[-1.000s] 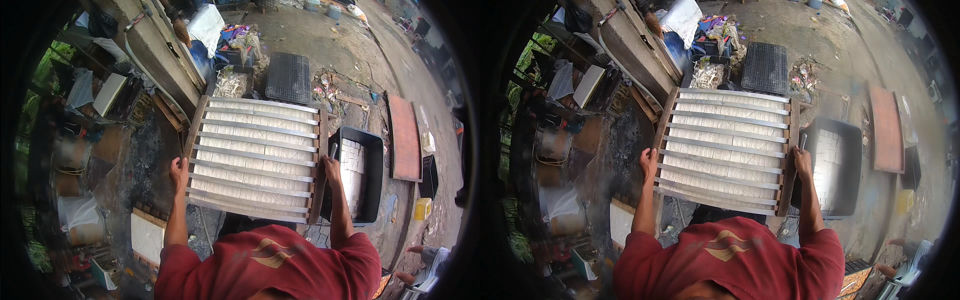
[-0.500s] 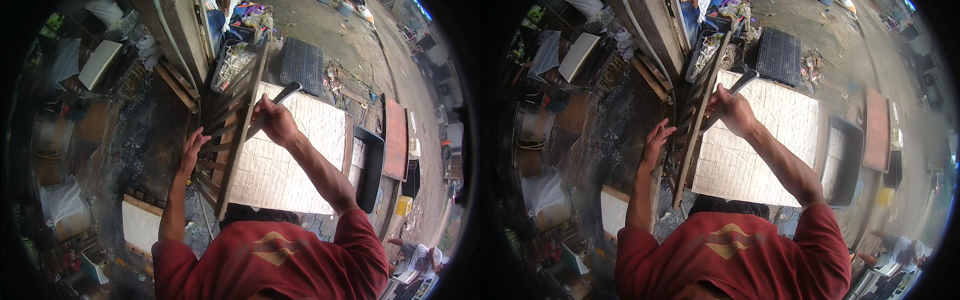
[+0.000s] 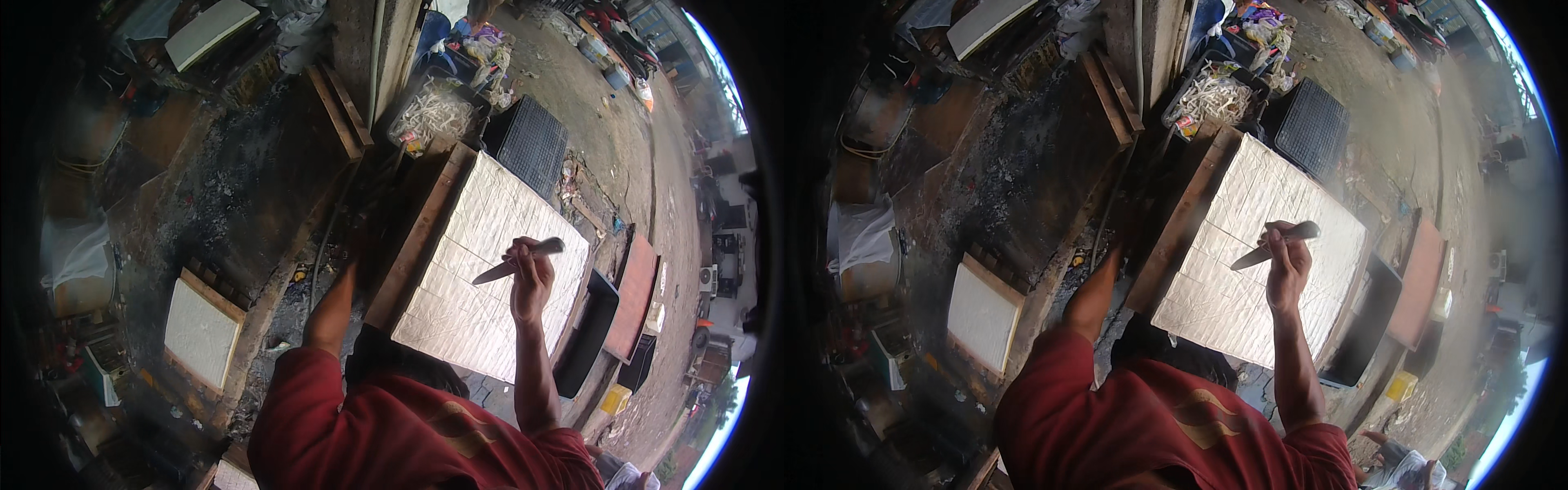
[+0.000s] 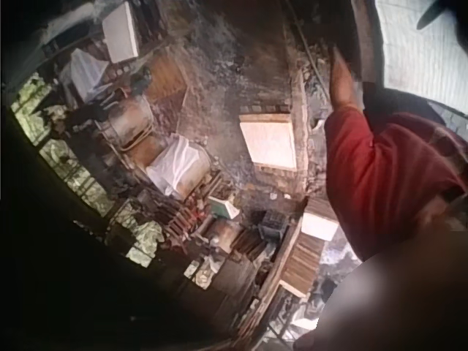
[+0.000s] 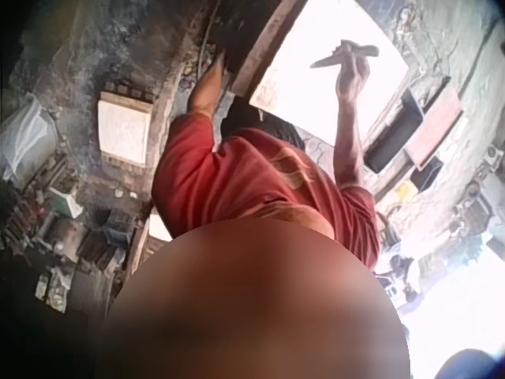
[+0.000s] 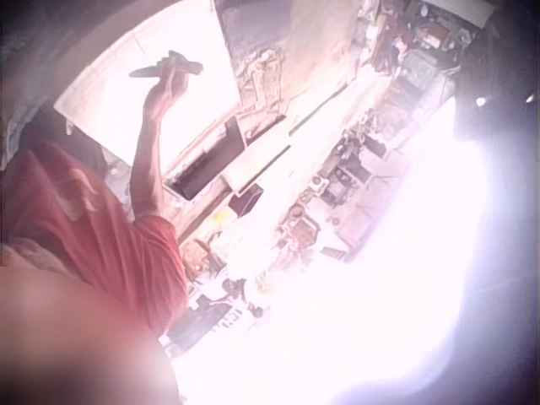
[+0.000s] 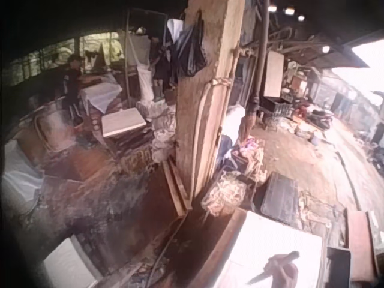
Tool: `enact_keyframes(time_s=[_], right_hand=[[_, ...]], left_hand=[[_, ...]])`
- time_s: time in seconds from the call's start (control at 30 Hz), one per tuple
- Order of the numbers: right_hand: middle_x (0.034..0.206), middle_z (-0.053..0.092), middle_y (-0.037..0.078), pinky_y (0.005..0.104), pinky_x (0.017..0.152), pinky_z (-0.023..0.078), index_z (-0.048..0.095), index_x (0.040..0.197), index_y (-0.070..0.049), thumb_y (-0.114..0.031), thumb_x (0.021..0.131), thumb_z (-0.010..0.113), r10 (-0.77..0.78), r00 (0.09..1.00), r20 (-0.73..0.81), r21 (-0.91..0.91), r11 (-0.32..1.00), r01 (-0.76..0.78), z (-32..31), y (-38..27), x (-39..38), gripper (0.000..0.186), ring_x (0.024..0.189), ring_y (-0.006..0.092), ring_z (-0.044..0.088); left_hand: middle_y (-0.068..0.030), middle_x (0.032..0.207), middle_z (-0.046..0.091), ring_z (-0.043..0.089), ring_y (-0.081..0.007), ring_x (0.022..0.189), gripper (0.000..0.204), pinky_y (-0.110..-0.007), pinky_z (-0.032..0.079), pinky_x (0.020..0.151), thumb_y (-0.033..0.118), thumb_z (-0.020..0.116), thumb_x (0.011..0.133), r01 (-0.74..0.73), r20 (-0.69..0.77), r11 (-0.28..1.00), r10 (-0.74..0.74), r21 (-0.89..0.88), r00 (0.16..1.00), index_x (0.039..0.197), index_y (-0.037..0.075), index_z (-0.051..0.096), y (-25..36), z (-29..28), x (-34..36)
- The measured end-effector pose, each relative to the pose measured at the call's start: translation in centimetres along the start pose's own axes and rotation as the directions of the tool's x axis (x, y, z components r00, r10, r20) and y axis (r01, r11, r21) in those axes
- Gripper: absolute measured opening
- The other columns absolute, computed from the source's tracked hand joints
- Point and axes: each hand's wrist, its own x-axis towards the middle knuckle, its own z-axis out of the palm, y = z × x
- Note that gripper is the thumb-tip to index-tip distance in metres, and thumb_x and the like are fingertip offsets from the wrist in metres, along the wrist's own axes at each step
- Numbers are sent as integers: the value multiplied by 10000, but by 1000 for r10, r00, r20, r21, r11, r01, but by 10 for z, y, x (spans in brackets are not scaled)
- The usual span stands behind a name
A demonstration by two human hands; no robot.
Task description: The person uses a knife to score and cut a large white sheet on a wooden board into smaller rectangular pieces. They then place a metal grid over the cut pieces, adjust it, and remove it. The process is repeated with another sheet.
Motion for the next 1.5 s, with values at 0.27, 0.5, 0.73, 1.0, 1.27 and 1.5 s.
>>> enact_keyframes(time_s=[0.27,0.5,0.73,1.0,1.27,1.5], right_hand=[[1106,668,172,352,842,593,460,1470,87,-319,1009,727,49,998,49,70,996,-53,-97,-41,-83,670,941,232,686],[881,622,99,251,503,382,543,1056,-49,-85,946,692,240,971,-10,234,944,-231,-98,-5,-157,188,552,91,456],[794,574,34,297,627,441,480,1375,-40,-291,1095,559,317,884,343,-219,942,-253,-77,38,-264,384,676,127,514],[1402,596,331,476,1020,530,401,1581,-45,-46,1061,506,191,898,396,-637,762,119,-15,72,-285,531,1257,498,613],[1109,662,325,503,824,538,377,1587,-13,21,1023,496,79,888,453,-634,729,259,12,101,-265,577,1003,497,667],[1100,671,307,487,796,534,431,1556,0,57,1003,499,391,801,454,-752,650,109,-55,73,-332,560,937,476,674]], left_hand=[[-225,1348,669,625,-362,1260,494,-408,477,1096,290,627,1033,-3,191,1000,8,-30,981,1416,-21,597,-39,38,-26],[-204,1356,670,628,-317,1266,446,-382,492,1088,272,635,1042,305,173,581,-272,-755,947,1392,-5,630,43,-72,-79],[-192,1586,482,397,-396,1505,704,-529,264,1251,430,748,940,-192,80,917,233,-349,969,1493,35,565,215,-200,-194],[-183,1633,433,279,-424,1570,698,-672,150,1242,418,754,925,-263,178,959,278,-103,944,1488,53,564,212,-181,-221],[-184,1648,410,248,-418,1584,722,-665,123,1249,322,781,904,-293,140,947,311,-135,940,1520,55,515,200,-181,-214],[-184,1647,411,249,-417,1583,723,-661,115,1252,343,767,908,-221,214,968,243,-121,946,1529,70,517,208,-182,-223]])
